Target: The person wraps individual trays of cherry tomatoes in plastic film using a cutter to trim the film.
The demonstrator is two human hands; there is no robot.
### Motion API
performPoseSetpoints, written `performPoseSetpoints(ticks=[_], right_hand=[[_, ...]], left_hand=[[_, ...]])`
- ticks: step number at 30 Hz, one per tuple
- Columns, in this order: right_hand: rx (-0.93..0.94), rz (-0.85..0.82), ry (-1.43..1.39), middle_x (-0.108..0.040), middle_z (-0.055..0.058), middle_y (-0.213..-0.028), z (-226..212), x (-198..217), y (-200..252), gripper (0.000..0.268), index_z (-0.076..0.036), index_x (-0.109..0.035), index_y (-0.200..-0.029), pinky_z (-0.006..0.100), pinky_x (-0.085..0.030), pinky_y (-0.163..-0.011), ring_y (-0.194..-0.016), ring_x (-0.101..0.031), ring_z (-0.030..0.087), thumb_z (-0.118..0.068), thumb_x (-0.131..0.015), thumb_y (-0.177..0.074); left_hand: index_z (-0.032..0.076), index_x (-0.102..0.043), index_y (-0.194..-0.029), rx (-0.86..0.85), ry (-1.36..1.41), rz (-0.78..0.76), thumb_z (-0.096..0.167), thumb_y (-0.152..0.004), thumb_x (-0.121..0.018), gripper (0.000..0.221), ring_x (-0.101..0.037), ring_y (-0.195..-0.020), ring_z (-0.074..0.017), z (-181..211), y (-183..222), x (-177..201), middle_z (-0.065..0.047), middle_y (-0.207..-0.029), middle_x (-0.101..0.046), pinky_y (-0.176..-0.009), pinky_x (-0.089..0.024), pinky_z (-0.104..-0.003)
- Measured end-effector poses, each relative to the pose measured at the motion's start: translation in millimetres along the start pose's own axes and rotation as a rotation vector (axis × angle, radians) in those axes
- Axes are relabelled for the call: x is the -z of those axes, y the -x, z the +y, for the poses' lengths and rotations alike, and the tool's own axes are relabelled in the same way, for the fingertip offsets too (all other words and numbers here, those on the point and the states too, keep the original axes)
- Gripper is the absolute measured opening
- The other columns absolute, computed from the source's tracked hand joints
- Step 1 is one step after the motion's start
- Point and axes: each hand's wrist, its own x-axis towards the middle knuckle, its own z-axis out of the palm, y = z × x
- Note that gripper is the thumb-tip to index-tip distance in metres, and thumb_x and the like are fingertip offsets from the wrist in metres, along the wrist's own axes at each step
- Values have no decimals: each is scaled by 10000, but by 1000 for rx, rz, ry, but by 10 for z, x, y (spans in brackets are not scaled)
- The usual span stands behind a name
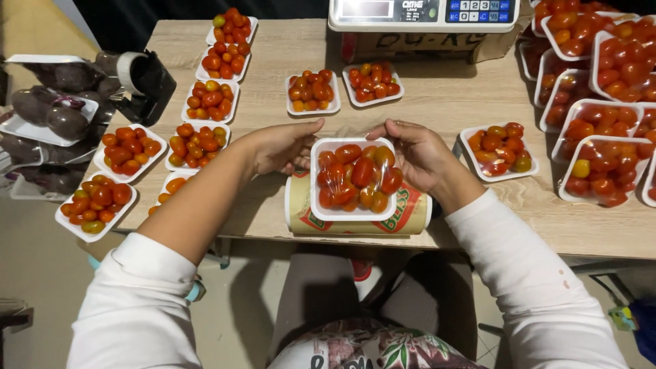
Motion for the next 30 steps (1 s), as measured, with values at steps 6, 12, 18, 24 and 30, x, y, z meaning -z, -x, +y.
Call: performPoseSetpoints(ticks=[6,12,18,24,30], right_hand=[[7,18,17,-707,198,-965,-1,15,8,357,105,-692,-1118,556,-633,-855,-972,-751,387,-223,-587,-1021],[21,71,43,-650,125,-914,-33,-105,88,352,95,-701,-1116,530,-630,-906,-967,-739,309,-229,-606,-1017],[12,77,56,-638,129,-929,-70,-177,131,352,97,-691,-1132,527,-636,-913,-981,-733,313,-227,-604,-1024],[22,62,65,-657,158,-956,-79,-81,35,358,95,-680,-1141,549,-630,-928,-991,-738,351,-237,-605,-1029],[36,66,57,-689,180,-1002,-84,-23,7,369,85,-675,-1157,545,-633,-917,-997,-745,363,-253,-606,-1027]], left_hand=[[222,-641,-1049,-37,163,96,552,-894,-690,367,-641,-776,-56,86,168,-101,122,-946,-632,-448,-374,-134],[236,-593,-1113,-193,269,250,378,-980,-626,198,-679,-757,-78,196,343,-49,86,-924,-635,-542,-471,-180],[174,-501,-1169,-273,414,370,320,-1051,-478,189,-764,-816,-158,141,306,-93,18,-960,-704,-702,-622,-299],[134,-429,-1072,-231,596,352,282,-1062,-380,156,-472,-543,-20,158,175,-292,92,-746,-446,-445,-404,-129],[90,-477,-1093,-302,513,390,300,-1035,-495,219,-371,-486,0,329,164,-396,56,-753,-489,-361,-299,-119]])
